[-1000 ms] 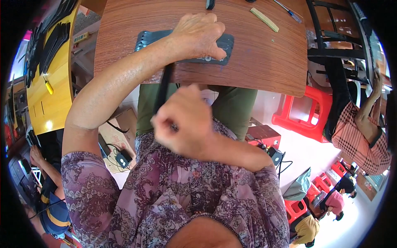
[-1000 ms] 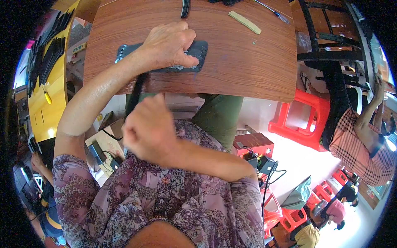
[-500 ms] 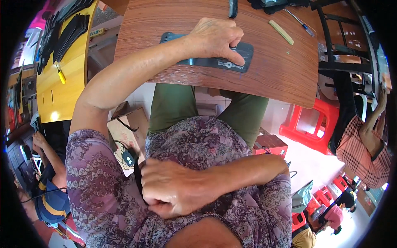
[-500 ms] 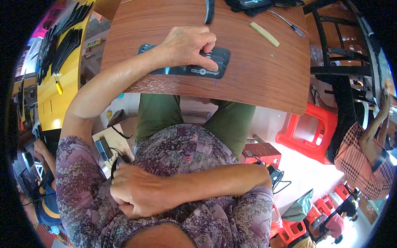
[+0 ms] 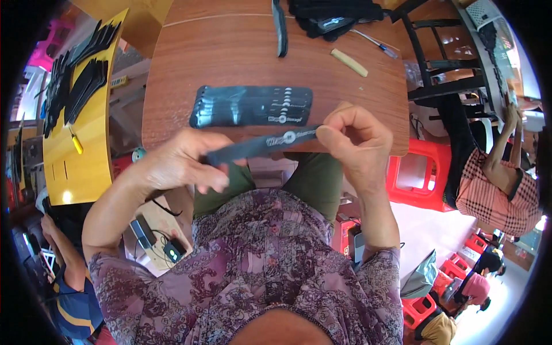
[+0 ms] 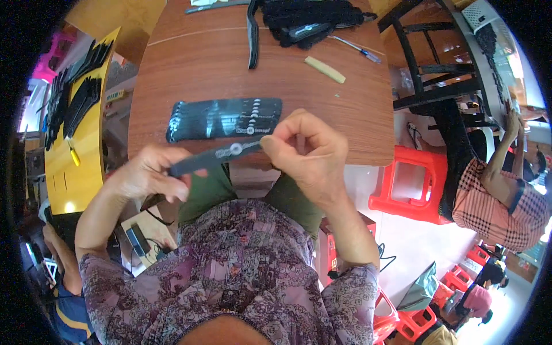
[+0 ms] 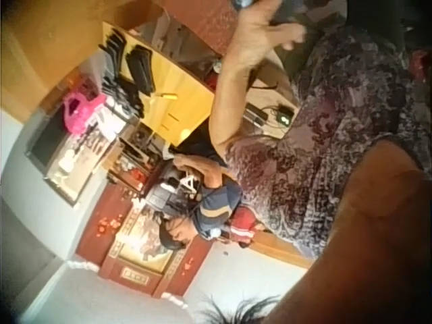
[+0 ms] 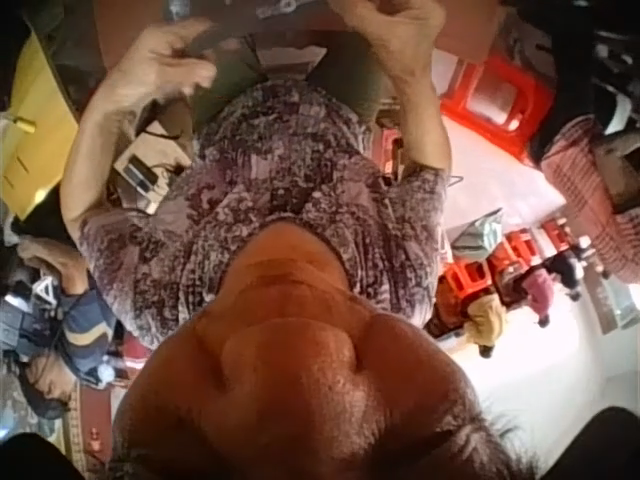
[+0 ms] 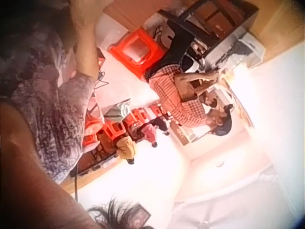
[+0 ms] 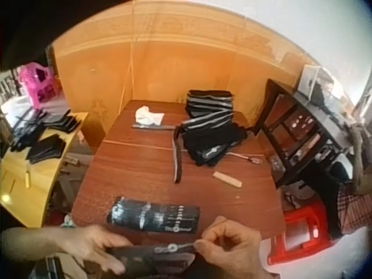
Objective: The recorder is aligning and stacking several black fabric or plastic straps on a workbench.
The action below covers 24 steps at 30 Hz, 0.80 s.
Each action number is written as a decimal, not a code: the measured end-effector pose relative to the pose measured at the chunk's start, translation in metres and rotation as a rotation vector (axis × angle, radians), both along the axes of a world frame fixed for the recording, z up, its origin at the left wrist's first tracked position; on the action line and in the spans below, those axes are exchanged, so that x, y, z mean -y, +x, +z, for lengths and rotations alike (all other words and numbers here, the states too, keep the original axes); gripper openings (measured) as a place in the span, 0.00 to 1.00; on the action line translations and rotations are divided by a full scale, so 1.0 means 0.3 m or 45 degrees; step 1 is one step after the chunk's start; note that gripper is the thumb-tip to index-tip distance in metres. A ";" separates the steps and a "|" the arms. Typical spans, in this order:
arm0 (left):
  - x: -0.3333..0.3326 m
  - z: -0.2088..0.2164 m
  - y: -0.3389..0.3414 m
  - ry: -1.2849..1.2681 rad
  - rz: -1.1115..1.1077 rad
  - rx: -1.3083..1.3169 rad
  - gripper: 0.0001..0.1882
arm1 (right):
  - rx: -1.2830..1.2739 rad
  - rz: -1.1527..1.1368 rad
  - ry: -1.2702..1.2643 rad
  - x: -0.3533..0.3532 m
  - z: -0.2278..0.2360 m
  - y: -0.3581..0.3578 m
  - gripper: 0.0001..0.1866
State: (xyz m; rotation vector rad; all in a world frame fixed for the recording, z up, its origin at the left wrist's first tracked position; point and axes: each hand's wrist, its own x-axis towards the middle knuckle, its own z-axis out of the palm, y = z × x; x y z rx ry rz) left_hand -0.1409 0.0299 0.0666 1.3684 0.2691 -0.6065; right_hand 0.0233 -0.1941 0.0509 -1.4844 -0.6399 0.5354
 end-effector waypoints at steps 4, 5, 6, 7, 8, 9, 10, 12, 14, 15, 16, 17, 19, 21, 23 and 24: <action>-0.150 0.064 0.068 0.330 0.198 0.049 0.11 | 0.513 -0.097 -0.014 0.004 0.009 0.113 0.08; -0.176 0.063 0.092 0.482 0.230 0.170 0.09 | 0.617 -0.114 -0.002 -0.010 0.008 0.144 0.09; -0.215 0.052 0.114 0.591 0.226 0.262 0.08 | 0.623 -0.109 0.010 -0.030 0.009 0.171 0.09; -0.244 0.058 0.150 0.770 0.203 0.271 0.07 | 0.847 -0.102 0.053 -0.048 0.014 0.200 0.09; -0.284 0.034 0.189 0.780 0.209 0.282 0.07 | 1.071 -0.096 0.096 -0.069 0.019 0.228 0.09; -0.333 -0.021 0.222 1.300 0.142 0.851 0.07 | 1.076 -0.091 0.110 -0.100 0.016 0.254 0.09; -0.369 -0.051 0.255 1.802 0.050 1.436 0.08 | 1.362 -0.065 0.199 -0.133 0.015 0.273 0.10; -0.436 -0.074 0.303 2.014 0.089 1.516 0.10 | 1.645 -0.038 0.297 -0.198 0.004 0.303 0.12; -0.496 -0.106 0.340 2.223 0.123 1.584 0.12 | 1.866 0.052 0.362 -0.268 -0.021 0.325 0.14; -0.526 -0.137 0.356 2.363 0.174 1.637 0.15 | 1.931 0.092 0.388 -0.306 -0.058 0.347 0.13; -0.554 -0.164 0.370 2.506 0.229 1.688 0.17 | 1.925 0.098 0.395 -0.333 -0.072 0.362 0.13; -0.583 -0.192 0.385 2.513 0.228 1.674 0.17 | 2.046 0.200 0.294 -0.358 -0.083 0.374 0.10; -0.648 -0.248 0.407 2.748 0.288 1.514 0.18 | 2.221 0.320 0.212 -0.428 -0.113 0.393 0.06; -0.704 -0.295 0.443 2.782 0.300 1.464 0.18 | 2.263 0.384 0.202 -0.483 -0.138 0.404 0.06; -0.747 -0.345 0.471 2.760 0.324 1.429 0.17 | 2.356 0.453 0.127 -0.518 -0.160 0.401 0.06; -0.745 -0.352 0.477 2.753 0.319 1.419 0.17 | 2.346 0.462 0.124 -0.521 -0.171 0.400 0.06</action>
